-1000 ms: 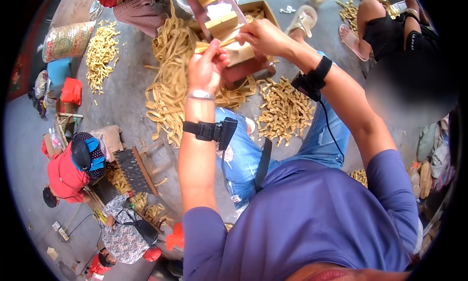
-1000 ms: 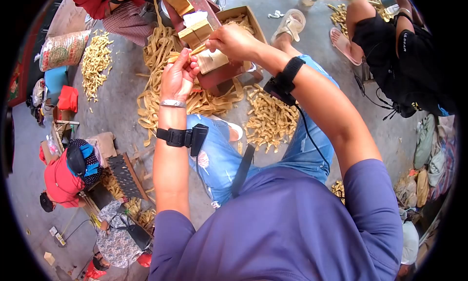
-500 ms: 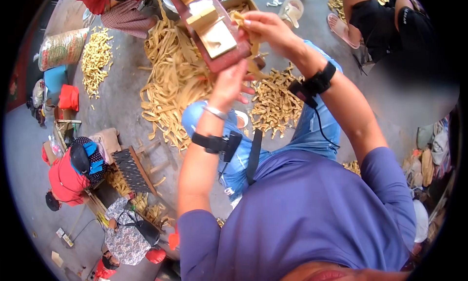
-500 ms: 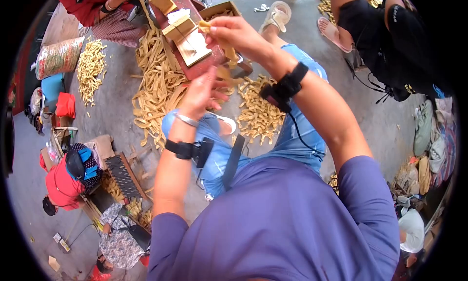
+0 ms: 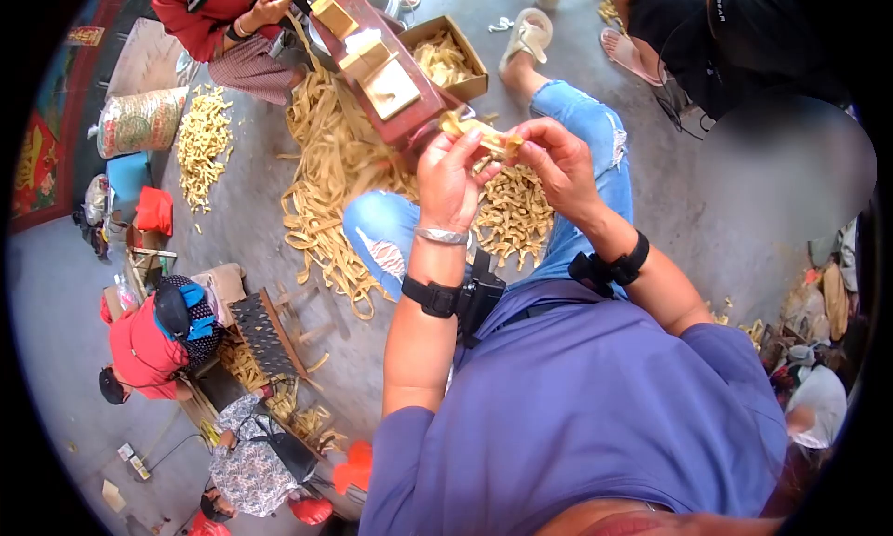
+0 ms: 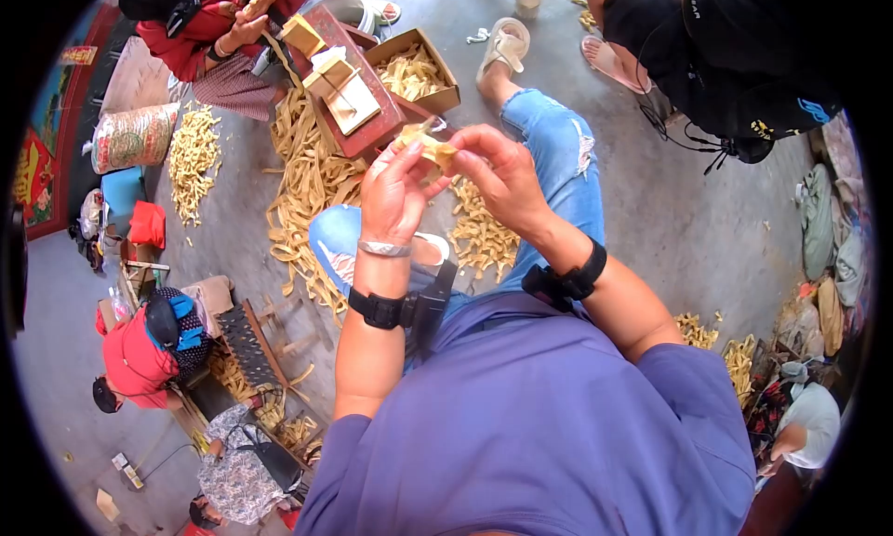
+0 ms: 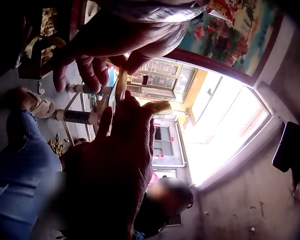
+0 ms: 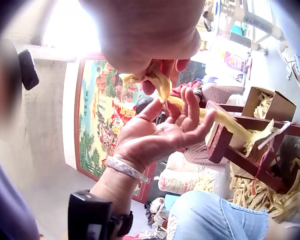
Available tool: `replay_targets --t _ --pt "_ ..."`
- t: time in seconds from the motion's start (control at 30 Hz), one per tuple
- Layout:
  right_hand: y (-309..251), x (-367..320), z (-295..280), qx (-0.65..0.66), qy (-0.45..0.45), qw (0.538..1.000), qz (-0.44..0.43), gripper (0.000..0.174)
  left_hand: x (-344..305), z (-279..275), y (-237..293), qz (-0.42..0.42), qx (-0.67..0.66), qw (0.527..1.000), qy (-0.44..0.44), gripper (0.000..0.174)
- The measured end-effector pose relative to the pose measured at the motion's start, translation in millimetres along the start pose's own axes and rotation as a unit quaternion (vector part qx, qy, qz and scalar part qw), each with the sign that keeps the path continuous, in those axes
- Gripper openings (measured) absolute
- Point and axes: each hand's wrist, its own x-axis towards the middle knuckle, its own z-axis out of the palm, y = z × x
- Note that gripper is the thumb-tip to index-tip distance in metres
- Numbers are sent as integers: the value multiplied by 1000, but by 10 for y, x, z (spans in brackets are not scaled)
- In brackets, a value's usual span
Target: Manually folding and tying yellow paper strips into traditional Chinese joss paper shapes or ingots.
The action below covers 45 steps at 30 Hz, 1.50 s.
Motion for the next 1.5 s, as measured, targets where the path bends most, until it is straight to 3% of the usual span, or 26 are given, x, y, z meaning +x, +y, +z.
replay_targets --t 0.13,0.2,0.23,0.27,0.37,0.4,0.47,0.53,0.63,0.7,0.73,0.83,0.9,1.03,1.33,1.37,1.5 --pt "-82 -143 -57 -106 -19 994 -18 9 -124 147 -2 0 -65 997 -36 13" --pt "-172 -194 -25 13 20 1000 16 10 -88 167 -71 110 158 980 -39 12" --pt "-192 -239 10 74 41 996 41 11 -104 143 -117 157 266 951 -35 12" --pt "-138 -196 13 27 77 997 6 10 -103 122 -127 186 375 908 -38 11" --pt "-180 5 1 -30 52 995 -79 11 -307 311 5 223 537 810 -76 11" --pt "-130 -13 -20 45 13 999 -13 11 -348 328 15 220 544 807 -67 12" --pt "-97 -30 -74 35 18 999 0 11 -395 355 44 222 559 798 -48 16" --pt "-72 -52 -42 25 55 998 2 13 -447 392 56 284 616 735 -12 14" --pt "-175 -123 -92 1 66 989 131 16 -496 413 17 371 679 633 22 13" --pt "-165 -95 -134 -95 63 989 90 16 -486 372 -57 454 701 549 19 12" --pt "-159 -83 -175 -144 37 987 63 15 -498 350 -86 447 724 525 11 11" --pt "-212 -51 -272 -237 -55 970 29 15 -533 362 -89 483 712 509 1 12" --pt "-236 -41 -347 -285 -133 949 -9 17 -545 323 -123 451 728 515 -21 10" --pt "-280 -93 -374 -192 -177 965 5 16 -585 334 -98 387 742 547 -27 6" --pt "-136 -328 -321 -167 -125 978 0 12 -625 385 -115 387 713 583 -34 6" --pt "-121 -357 -310 -158 -116 981 -9 11 -630 363 -131 376 701 605 -34 7" --pt "-128 -413 -337 13 -121 991 62 11 -638 336 -184 374 650 662 8 10"
